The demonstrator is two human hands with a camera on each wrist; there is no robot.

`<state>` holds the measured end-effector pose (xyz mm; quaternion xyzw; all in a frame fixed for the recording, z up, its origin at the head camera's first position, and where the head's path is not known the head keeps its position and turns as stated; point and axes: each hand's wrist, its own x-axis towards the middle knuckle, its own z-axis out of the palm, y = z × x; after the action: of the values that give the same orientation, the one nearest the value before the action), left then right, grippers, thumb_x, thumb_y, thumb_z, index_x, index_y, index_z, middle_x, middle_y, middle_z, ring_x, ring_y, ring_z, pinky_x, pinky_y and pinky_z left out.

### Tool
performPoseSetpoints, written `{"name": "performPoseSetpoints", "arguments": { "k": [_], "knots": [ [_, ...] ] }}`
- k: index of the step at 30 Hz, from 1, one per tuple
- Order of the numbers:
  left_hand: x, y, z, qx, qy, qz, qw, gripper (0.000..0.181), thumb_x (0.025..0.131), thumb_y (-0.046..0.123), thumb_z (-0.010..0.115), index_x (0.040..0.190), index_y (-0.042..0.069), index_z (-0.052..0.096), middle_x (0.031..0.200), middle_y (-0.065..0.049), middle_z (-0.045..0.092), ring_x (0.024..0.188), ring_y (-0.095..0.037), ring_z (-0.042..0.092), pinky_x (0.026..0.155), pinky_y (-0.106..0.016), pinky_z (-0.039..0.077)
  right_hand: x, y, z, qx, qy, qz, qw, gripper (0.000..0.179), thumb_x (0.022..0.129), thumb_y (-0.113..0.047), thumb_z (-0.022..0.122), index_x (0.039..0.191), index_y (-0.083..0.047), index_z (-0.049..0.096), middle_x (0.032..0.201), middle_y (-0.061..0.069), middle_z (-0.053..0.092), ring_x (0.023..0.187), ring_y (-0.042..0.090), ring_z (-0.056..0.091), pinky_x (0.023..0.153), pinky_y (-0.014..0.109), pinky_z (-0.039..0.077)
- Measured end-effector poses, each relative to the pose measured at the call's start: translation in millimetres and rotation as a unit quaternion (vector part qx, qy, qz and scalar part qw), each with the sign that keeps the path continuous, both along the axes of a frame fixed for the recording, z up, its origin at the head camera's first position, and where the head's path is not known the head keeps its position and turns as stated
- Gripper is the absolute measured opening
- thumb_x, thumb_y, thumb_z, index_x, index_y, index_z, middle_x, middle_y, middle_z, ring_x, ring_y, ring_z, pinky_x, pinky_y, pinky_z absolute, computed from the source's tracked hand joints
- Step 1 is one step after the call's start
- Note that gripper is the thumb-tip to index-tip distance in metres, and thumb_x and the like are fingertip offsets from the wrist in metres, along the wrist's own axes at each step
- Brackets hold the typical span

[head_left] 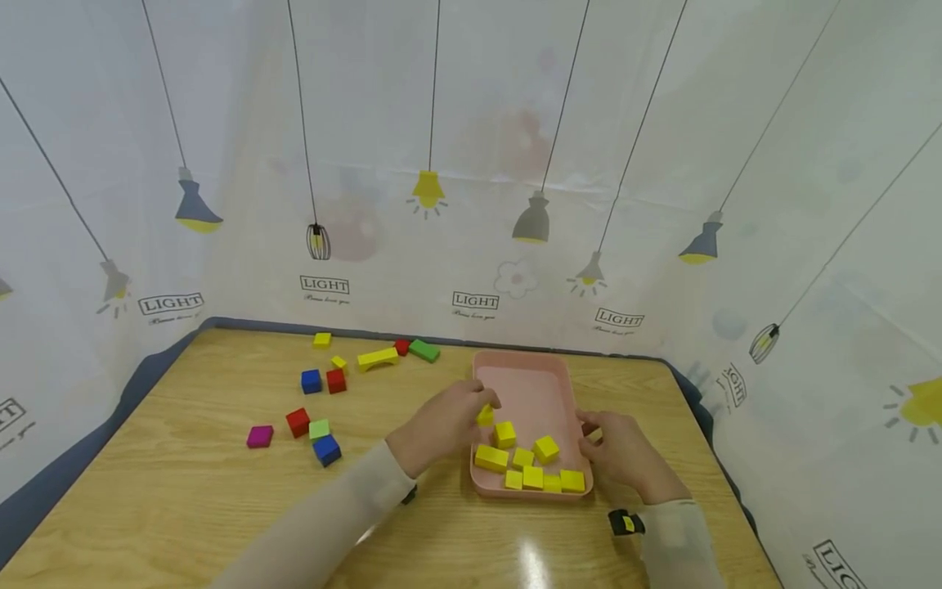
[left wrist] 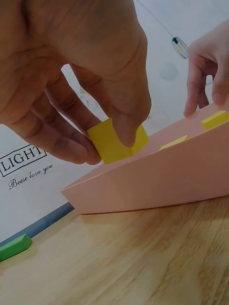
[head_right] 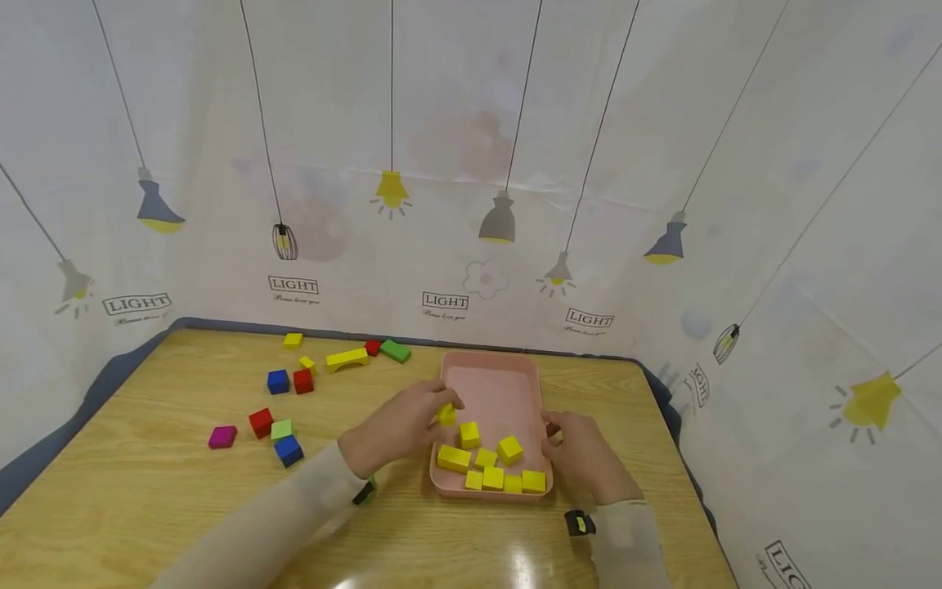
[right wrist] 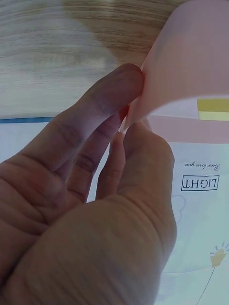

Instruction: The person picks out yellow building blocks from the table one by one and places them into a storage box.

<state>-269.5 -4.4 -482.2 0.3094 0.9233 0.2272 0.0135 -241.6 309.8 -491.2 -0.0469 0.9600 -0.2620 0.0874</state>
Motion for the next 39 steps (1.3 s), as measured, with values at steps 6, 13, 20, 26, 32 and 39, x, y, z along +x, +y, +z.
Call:
{"name": "performPoseSetpoints", "arguments": {
  "k": [6,13,20,26,32,39],
  "knots": [
    [2.9,4.0,-1.1,-0.036,-0.011,-0.004,0.9993,0.035,0.104,0.019,0.092,0.137,0.014,0.081,0.128,-0.004,0.075,0.106,-0.017,0.066,0.103,-0.035,0.067,0.2,1.6,0.7,-0.004,-0.001,0.003,1.0,0.058,0.109,-0.005,0.078,0.164,0.0,0.063,0.135,0.015,0.082,0.111,0.023,0.077,0.096,0.044,0.073],
    [2.3,3.0,-3.6,-0.054,-0.009,-0.008,0.9985,0.039,0.105,0.007,0.086,0.142,0.016,0.079,0.137,-0.006,0.074,0.117,-0.02,0.067,0.106,-0.036,0.067,-0.6,2.0,0.4,-0.003,-0.004,0.002,1.0,0.058,0.109,-0.006,0.078,0.165,-0.001,0.063,0.135,0.014,0.082,0.11,0.022,0.077,0.095,0.043,0.073],
    [-3.1,-13.1,-4.9,-0.03,0.002,0.008,0.9995,0.037,0.109,0.012,0.081,0.146,0.013,0.078,0.149,-0.01,0.073,0.13,-0.029,0.071,0.113,-0.046,0.067,-0.3,0.2,3.2,0.001,-0.008,-0.004,1.0,0.058,0.109,-0.006,0.078,0.165,-0.001,0.063,0.134,0.014,0.082,0.107,0.021,0.076,0.094,0.043,0.072],
    [-14.0,-42.5,-8.0,-0.048,0.007,0.068,0.9965,0.042,0.111,0.025,0.082,0.152,0.016,0.074,0.153,-0.011,0.071,0.136,-0.031,0.072,0.117,-0.051,0.065,-1.1,0.4,3.8,0.005,-0.007,-0.006,0.9999,0.059,0.109,-0.007,0.078,0.165,-0.002,0.063,0.134,0.015,0.082,0.106,0.022,0.076,0.095,0.044,0.072],
    [-25.5,-84.6,-5.9,-0.035,0.024,0.123,0.9915,0.043,0.11,0.022,0.083,0.151,0.011,0.073,0.148,-0.016,0.072,0.124,-0.033,0.075,0.11,-0.052,0.068,-0.5,-0.3,2.8,0.01,-0.014,-0.014,0.9998,0.059,0.109,-0.008,0.078,0.166,-0.003,0.062,0.134,0.015,0.081,0.104,0.022,0.074,0.095,0.043,0.072],
    [-39.7,-144.4,1.6,-0.024,0.006,0.188,0.9818,0.048,0.115,0.021,0.075,0.159,0.005,0.067,0.161,-0.028,0.064,0.147,-0.048,0.065,0.121,-0.068,0.059,0.4,-0.3,-0.7,0.007,-0.007,-0.014,0.9998,0.059,0.109,-0.007,0.078,0.166,-0.003,0.062,0.135,0.015,0.081,0.108,0.023,0.076,0.096,0.044,0.072]
  ]
}}
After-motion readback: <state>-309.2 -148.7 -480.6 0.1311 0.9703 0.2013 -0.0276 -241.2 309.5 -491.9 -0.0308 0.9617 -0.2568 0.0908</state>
